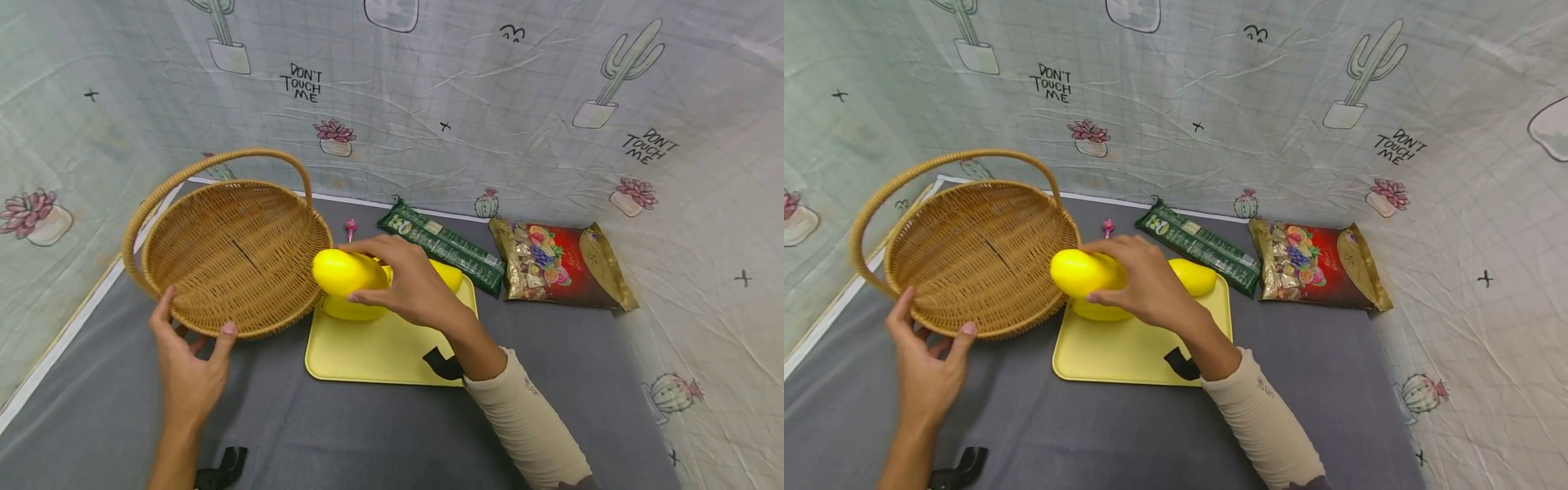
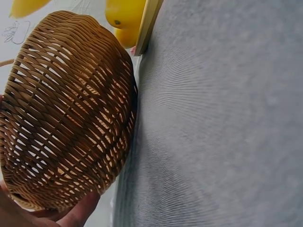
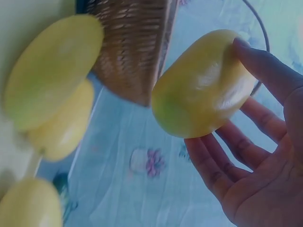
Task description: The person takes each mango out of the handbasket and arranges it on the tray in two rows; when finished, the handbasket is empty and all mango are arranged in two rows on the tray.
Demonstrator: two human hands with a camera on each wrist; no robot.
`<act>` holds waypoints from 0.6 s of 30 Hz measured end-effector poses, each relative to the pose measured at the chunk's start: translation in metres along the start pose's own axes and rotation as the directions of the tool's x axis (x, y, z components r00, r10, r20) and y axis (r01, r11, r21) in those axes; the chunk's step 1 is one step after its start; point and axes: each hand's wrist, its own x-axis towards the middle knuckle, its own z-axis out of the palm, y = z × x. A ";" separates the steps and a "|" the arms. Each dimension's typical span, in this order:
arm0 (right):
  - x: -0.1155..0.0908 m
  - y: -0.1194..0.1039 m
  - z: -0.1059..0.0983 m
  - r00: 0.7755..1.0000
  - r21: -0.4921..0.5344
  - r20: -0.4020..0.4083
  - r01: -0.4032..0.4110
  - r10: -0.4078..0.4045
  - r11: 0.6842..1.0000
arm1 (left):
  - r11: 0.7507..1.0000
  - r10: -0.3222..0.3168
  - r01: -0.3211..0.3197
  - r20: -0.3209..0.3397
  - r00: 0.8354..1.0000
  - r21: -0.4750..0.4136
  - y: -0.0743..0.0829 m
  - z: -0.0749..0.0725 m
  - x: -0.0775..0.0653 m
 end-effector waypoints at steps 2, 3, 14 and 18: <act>-0.008 0.006 -0.005 1.000 0.005 -0.006 -0.013 0.013 1.000 | 1.000 -0.004 0.004 0.000 1.000 0.001 0.000 -0.001 0.001; -0.012 0.009 -0.007 1.000 0.003 -0.010 -0.021 0.021 1.000 | 1.000 -0.003 0.003 -0.001 1.000 -0.003 0.000 -0.001 0.002; -0.056 0.043 -0.022 0.987 -0.072 -0.012 -0.162 0.162 0.984 | 1.000 0.025 -0.024 0.022 0.999 -0.010 0.000 -0.006 0.012; -0.069 0.053 -0.022 0.980 -0.109 -0.004 -0.201 0.201 0.974 | 1.000 -0.009 0.009 0.043 0.999 0.005 0.001 -0.009 0.015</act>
